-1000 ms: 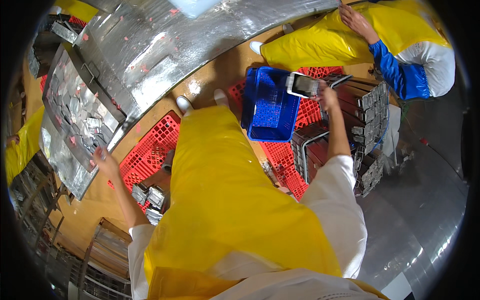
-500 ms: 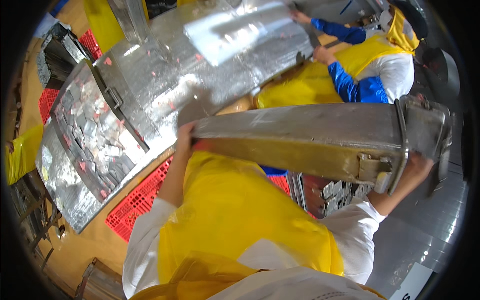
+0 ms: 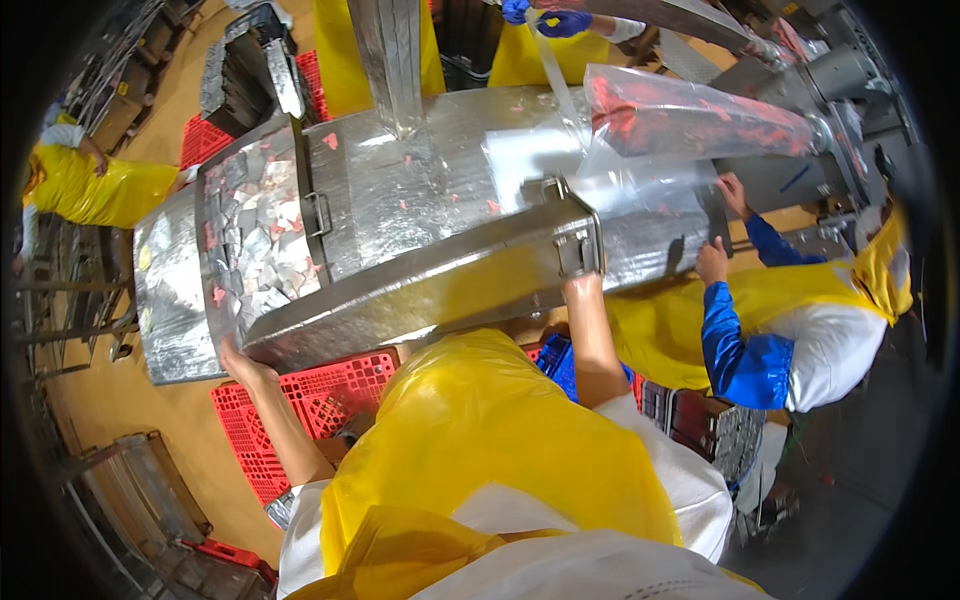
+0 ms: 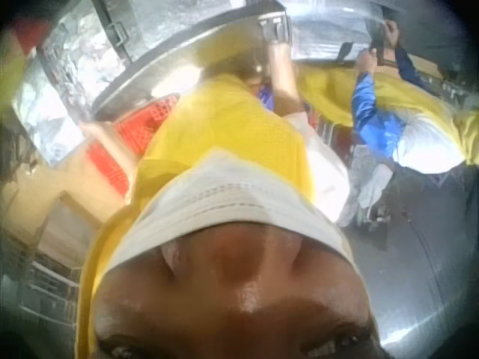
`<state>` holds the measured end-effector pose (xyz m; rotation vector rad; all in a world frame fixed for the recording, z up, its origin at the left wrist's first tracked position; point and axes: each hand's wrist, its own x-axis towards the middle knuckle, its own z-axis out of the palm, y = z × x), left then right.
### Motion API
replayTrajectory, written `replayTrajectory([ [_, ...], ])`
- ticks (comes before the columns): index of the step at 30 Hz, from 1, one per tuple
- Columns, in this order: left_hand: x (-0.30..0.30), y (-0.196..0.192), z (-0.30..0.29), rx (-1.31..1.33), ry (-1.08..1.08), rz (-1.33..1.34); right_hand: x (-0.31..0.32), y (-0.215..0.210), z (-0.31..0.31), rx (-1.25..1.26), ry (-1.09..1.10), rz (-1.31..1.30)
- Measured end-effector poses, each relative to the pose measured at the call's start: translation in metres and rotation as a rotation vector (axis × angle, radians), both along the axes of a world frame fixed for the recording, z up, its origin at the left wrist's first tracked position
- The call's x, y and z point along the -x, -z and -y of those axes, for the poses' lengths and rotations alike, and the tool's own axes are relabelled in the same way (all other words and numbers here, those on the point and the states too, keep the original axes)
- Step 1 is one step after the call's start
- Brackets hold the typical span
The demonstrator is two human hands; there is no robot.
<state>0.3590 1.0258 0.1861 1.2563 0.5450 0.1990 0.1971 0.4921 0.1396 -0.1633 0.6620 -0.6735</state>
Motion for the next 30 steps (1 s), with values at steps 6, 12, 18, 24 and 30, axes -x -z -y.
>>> replayTrajectory([
  [6, -0.037, -0.069, 0.045, -0.007, -0.213, 0.084, -0.100, -0.012, 0.096, 0.263, -0.130, 0.361],
  [12, 0.007, -0.141, 0.207, -0.397, 0.110, 0.285, -0.062, -0.112, 0.099, 0.362, 0.174, 0.181],
  [18, 0.016, -0.149, 0.270, -0.143, 0.883, 0.712, -0.056, -0.142, 0.150, 0.963, 0.249, -0.014],
  [24, -0.032, 0.016, 0.169, -0.676, 0.579, 0.423, -0.037, -0.141, 0.184, 0.915, 0.209, -0.214],
  [30, -0.105, 0.159, 0.051, -1.277, 0.344, -0.377, -0.038, -0.224, 0.136, 0.564, -0.103, -0.554],
])
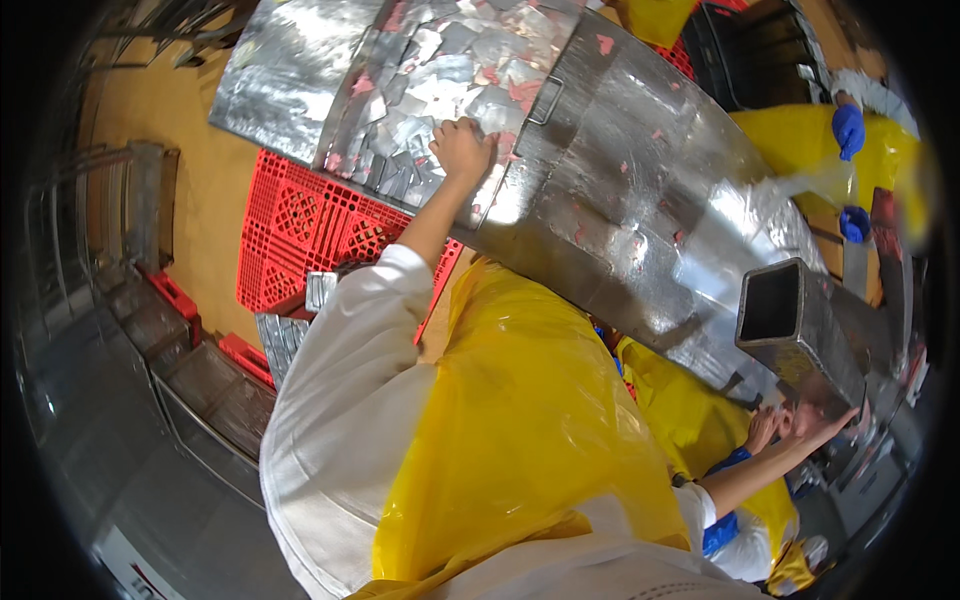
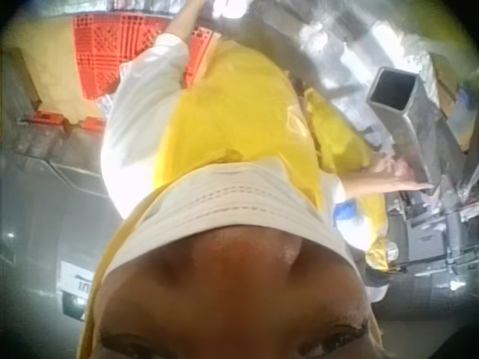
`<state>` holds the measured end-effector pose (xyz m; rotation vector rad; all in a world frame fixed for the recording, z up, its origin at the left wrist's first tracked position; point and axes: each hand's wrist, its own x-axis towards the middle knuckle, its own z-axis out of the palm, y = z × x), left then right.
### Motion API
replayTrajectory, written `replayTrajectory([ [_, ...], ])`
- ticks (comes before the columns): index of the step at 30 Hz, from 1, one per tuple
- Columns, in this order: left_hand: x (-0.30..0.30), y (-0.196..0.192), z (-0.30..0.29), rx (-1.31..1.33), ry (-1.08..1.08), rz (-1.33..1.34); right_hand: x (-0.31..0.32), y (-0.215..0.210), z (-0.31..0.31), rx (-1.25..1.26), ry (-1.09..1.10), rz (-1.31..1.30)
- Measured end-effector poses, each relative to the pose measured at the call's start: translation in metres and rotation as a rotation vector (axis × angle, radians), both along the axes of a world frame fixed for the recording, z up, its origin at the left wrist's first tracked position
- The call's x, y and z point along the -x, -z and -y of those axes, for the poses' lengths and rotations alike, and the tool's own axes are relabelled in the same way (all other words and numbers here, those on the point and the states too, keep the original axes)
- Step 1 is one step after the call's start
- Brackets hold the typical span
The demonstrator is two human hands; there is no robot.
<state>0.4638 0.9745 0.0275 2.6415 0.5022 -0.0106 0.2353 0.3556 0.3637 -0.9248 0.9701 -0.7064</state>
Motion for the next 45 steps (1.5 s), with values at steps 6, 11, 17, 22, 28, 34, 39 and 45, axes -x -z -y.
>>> replayTrajectory([
  [6, -0.037, 0.047, 0.045, 0.154, -0.327, -0.034, -0.029, -0.009, -0.008, 0.149, 0.073, -0.319],
  [11, -0.057, 0.085, 0.015, 0.619, -0.074, 0.074, -0.018, 0.008, 0.036, 0.314, 0.167, -0.283],
  [17, -0.071, 0.034, -0.082, 0.051, 0.372, 0.253, -0.018, -0.008, 0.077, 0.270, 0.268, -0.418],
  [22, -0.059, -0.113, 0.067, 1.199, 0.283, -0.213, 0.003, 0.010, 0.157, 0.339, 0.180, -0.224],
  [28, 0.007, -0.244, 0.278, 1.489, 1.078, -0.743, -0.006, 0.001, 0.141, 0.265, 0.192, -0.273],
  [34, 0.048, -0.247, 0.393, 1.882, 0.794, -0.979, -0.007, -0.004, 0.129, 0.261, 0.167, -0.254],
  [39, 0.083, -0.217, 0.397, 1.344, 0.750, -0.564, 0.012, 0.008, 0.152, 0.238, 0.156, -0.176],
  [45, 0.121, -0.300, 0.431, 1.836, 0.575, -0.222, 0.008, 0.018, 0.158, 0.166, 0.094, -0.163],
])
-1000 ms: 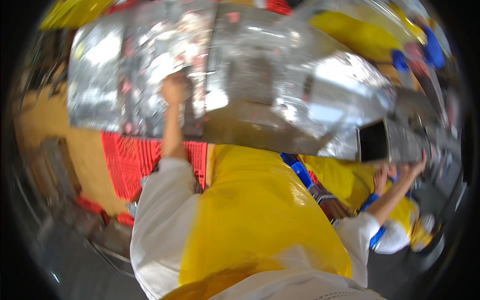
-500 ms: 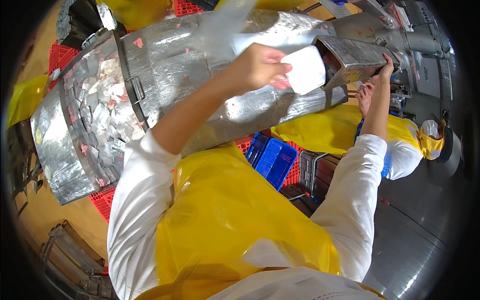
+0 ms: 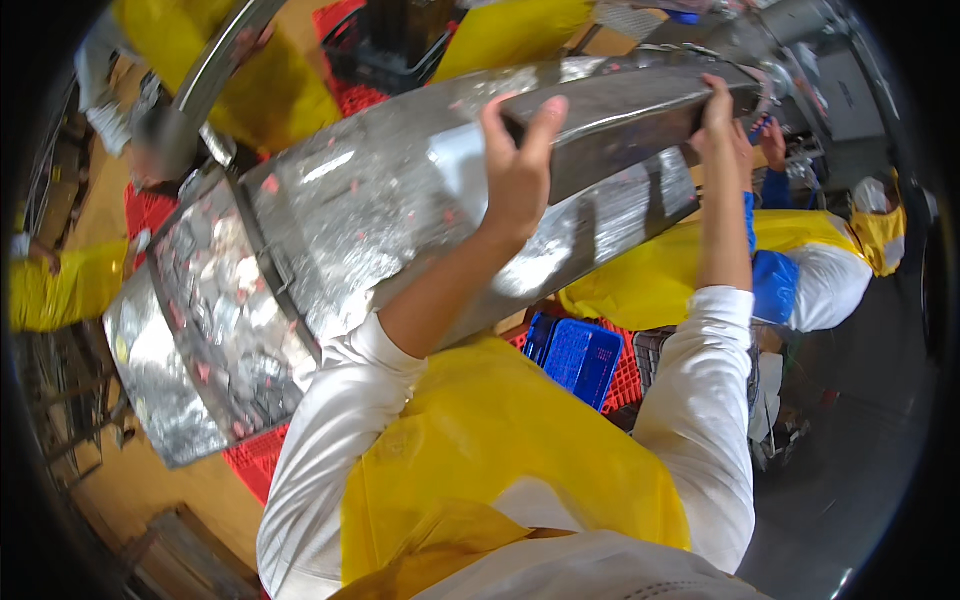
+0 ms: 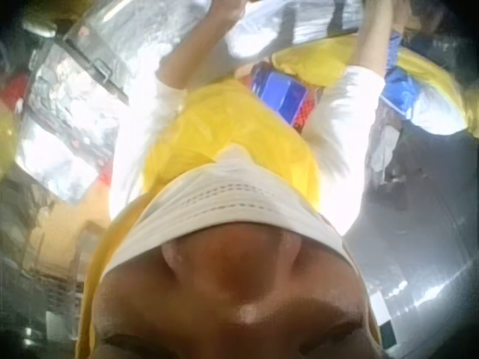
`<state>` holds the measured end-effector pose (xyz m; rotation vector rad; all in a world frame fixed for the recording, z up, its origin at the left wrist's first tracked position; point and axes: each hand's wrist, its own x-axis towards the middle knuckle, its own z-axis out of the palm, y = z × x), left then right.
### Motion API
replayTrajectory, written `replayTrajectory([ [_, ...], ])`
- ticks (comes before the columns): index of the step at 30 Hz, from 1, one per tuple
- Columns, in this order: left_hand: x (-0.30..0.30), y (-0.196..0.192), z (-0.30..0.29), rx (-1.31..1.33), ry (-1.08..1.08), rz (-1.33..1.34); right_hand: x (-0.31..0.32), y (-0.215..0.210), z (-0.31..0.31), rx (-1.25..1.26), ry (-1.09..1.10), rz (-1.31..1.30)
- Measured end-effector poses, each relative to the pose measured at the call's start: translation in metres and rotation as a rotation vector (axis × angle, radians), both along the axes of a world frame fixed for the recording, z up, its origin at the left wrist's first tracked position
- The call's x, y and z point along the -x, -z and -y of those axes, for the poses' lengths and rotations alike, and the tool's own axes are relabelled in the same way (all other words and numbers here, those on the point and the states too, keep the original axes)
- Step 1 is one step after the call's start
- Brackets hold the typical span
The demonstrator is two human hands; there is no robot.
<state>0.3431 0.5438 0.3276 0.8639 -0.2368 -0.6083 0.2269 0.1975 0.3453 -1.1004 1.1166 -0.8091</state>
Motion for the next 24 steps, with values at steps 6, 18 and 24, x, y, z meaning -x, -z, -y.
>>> replayTrajectory([
  [6, 0.033, 0.017, 0.068, -0.029, -0.195, -0.015, 0.028, 0.003, 0.035, 0.086, 0.052, -0.057],
  [18, -0.005, 0.043, 0.066, -0.113, -0.139, -0.024, 0.106, -0.020, 0.028, 0.193, 0.030, -0.009],
  [24, -0.009, 0.031, 0.038, -0.160, -0.131, -0.111, 0.136, 0.005, 0.077, 0.196, 0.052, 0.257],
])
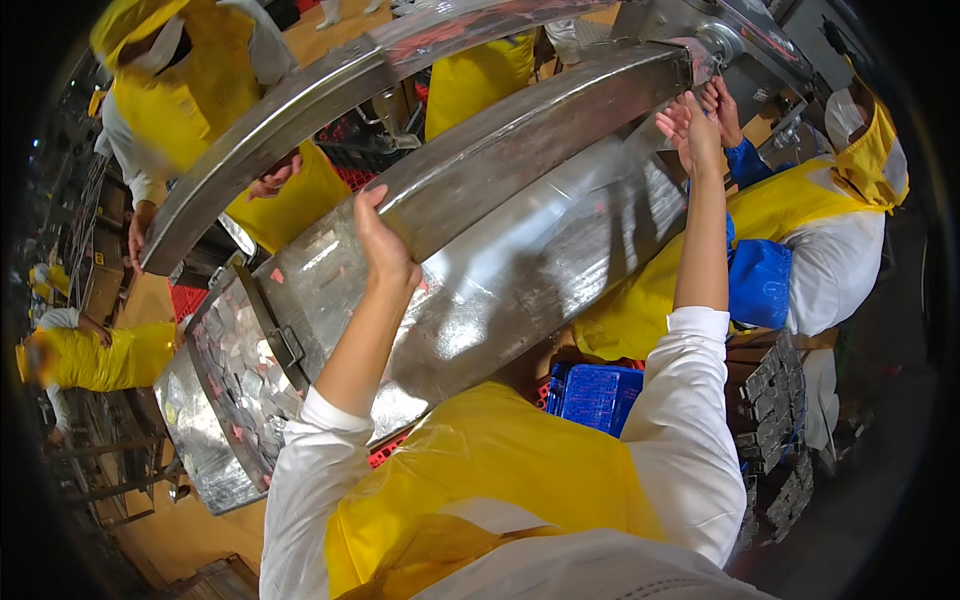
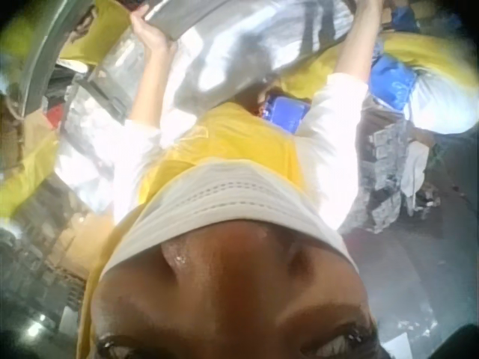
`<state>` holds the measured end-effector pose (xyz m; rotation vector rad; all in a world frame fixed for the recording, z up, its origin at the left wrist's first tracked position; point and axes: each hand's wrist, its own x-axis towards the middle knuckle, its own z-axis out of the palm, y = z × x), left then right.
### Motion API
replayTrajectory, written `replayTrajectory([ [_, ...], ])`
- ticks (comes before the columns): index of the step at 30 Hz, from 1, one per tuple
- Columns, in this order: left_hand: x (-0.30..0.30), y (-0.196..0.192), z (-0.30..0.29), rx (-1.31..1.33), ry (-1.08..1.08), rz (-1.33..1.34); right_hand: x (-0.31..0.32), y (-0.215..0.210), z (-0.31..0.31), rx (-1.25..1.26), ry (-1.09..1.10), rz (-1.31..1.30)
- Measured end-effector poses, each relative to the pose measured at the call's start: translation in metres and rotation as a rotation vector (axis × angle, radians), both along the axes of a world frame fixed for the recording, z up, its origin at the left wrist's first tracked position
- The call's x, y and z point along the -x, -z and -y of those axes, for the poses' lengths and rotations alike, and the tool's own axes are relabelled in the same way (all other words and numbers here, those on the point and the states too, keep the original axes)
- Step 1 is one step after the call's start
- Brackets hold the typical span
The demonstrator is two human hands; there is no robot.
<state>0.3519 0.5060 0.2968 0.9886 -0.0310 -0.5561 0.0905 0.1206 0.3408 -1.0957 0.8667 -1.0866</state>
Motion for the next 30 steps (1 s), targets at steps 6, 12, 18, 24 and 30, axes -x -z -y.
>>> replayTrajectory([
  [6, -0.001, -0.019, -0.053, -0.026, -0.019, -0.032, -0.013, -0.004, 0.021, -0.031, 0.106, -0.051],
  [12, -0.021, -0.022, -0.122, -0.127, -0.158, -0.103, -0.026, -0.005, 0.009, -0.196, -0.165, 0.005],
  [18, -0.038, -0.026, -0.205, -0.146, -0.160, -0.007, -0.062, 0.018, -0.036, -0.336, -0.656, 0.342],
  [24, -0.052, -0.034, -0.282, -0.143, -0.184, -0.050, -0.102, 0.021, -0.118, -0.360, -0.696, 0.591],
  [30, -0.075, -0.021, -0.369, -0.131, -0.208, 0.027, -0.127, 0.027, -0.190, -0.387, -0.715, 0.594],
])
